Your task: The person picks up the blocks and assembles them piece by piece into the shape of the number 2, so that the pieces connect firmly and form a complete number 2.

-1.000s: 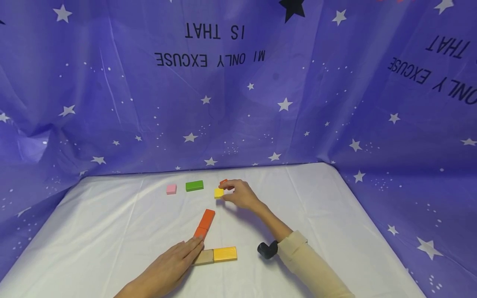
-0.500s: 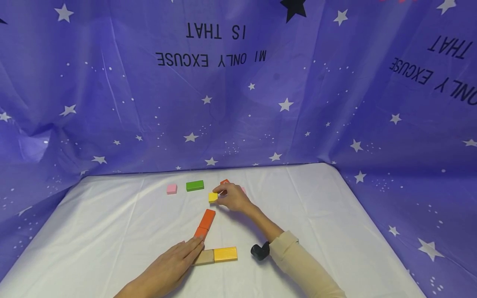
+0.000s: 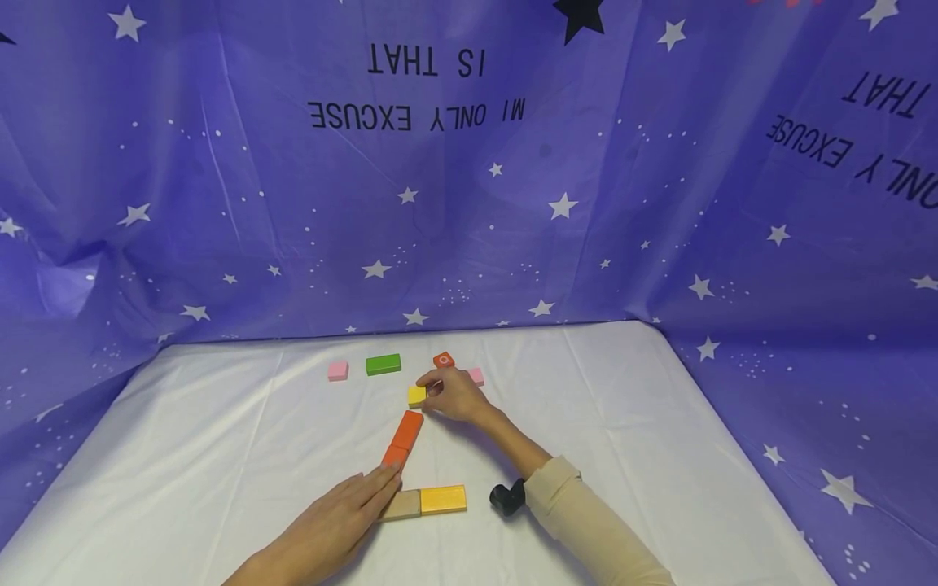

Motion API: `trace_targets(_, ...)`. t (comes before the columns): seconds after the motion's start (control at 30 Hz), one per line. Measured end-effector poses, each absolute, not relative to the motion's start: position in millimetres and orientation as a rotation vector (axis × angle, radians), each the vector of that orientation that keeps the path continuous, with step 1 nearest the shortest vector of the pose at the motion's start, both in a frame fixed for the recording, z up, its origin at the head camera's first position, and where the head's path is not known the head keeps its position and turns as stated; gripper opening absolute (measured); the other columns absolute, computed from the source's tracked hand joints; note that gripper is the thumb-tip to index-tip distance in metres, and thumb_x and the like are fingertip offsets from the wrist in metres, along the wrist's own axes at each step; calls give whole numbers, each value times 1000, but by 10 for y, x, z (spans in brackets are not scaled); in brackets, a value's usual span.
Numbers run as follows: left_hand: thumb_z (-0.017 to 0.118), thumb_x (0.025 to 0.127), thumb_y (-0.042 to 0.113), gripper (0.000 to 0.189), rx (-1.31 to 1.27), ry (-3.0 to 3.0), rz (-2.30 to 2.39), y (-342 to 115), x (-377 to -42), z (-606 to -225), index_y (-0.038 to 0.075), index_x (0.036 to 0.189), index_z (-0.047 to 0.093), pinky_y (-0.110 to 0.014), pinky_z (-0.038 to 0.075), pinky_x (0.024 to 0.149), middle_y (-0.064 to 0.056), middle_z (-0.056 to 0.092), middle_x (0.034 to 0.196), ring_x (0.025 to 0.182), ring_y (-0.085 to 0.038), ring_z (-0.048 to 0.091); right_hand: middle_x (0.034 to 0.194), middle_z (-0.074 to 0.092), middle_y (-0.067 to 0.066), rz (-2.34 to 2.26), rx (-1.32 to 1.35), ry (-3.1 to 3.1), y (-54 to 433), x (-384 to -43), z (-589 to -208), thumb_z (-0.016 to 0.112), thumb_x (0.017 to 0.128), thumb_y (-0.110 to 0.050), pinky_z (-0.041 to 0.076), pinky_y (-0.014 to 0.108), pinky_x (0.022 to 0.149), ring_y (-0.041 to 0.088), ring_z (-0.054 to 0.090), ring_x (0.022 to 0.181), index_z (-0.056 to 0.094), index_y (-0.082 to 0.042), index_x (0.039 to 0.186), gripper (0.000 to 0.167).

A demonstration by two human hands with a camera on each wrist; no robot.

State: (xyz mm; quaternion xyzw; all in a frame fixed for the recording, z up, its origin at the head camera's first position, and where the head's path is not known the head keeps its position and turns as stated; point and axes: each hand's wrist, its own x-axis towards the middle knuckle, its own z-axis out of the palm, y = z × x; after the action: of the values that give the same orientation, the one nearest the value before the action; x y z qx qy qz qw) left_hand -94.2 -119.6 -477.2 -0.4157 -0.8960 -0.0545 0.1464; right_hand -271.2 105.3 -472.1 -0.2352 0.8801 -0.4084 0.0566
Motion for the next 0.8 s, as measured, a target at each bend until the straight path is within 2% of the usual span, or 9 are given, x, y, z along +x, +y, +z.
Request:
trace_targets(0.23,68,89,5,49,-1196,-2601,-168,-1194,-946,-4770,-4,136,57,-43,48,101,-17,52,143,129,-28,53,80,65,-5,-1163,-712,2700,1045,-2689,-4725,84,79,-7,51,25,73,9,59,77,75,-5,111,34)
trace_targets(0.8,68,89,6,49,-1192,-2613,-174,-1192,-941,-4768,-3,136,57,-43,49,100,-16,52,143,129,-27,53,90,69,-2,-1136,-723,2676,1060,-2693,-4744,83,80,-8,52,26,79,11,60,83,75,-6,113,34)
